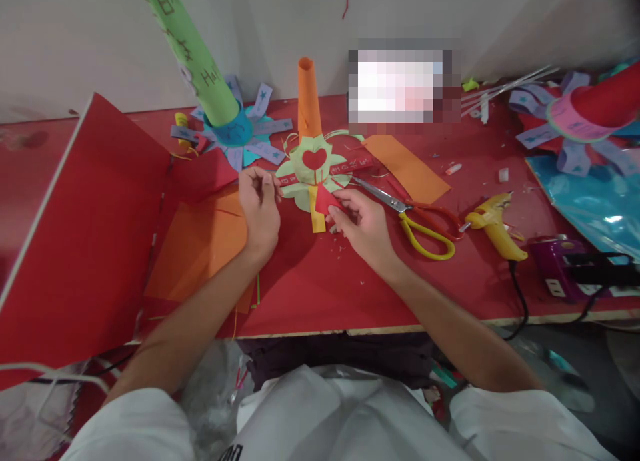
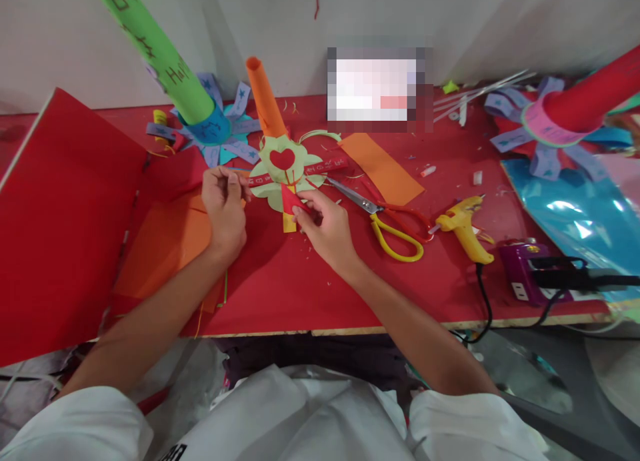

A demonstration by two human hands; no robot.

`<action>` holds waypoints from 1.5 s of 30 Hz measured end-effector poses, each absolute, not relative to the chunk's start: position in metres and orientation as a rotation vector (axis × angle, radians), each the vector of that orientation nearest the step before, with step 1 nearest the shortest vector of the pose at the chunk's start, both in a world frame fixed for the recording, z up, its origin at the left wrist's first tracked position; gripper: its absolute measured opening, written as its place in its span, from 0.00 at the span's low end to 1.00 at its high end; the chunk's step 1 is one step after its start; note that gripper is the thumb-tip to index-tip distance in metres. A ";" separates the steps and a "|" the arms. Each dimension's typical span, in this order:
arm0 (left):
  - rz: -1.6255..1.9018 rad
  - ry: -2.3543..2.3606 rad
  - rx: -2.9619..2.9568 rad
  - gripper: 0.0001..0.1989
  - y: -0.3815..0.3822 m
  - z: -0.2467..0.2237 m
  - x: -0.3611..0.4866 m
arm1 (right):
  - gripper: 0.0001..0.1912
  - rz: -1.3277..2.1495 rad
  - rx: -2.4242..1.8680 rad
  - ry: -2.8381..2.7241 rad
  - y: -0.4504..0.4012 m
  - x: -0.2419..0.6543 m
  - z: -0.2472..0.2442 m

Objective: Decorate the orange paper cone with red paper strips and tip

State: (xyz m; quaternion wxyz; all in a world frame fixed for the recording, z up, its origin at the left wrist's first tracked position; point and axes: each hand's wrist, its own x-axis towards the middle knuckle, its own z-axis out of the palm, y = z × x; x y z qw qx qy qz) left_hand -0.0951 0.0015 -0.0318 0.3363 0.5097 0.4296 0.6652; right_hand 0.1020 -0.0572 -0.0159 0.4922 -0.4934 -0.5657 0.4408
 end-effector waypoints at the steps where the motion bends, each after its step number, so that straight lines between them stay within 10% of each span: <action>1: 1.735 1.125 1.281 0.21 0.005 -0.034 -0.097 | 0.16 1.120 -1.187 -1.333 -0.056 0.103 -0.015; 45: 1.454 1.438 1.932 0.25 -0.025 -0.011 -0.091 | 0.10 0.731 -1.296 -1.600 -0.060 0.100 -0.014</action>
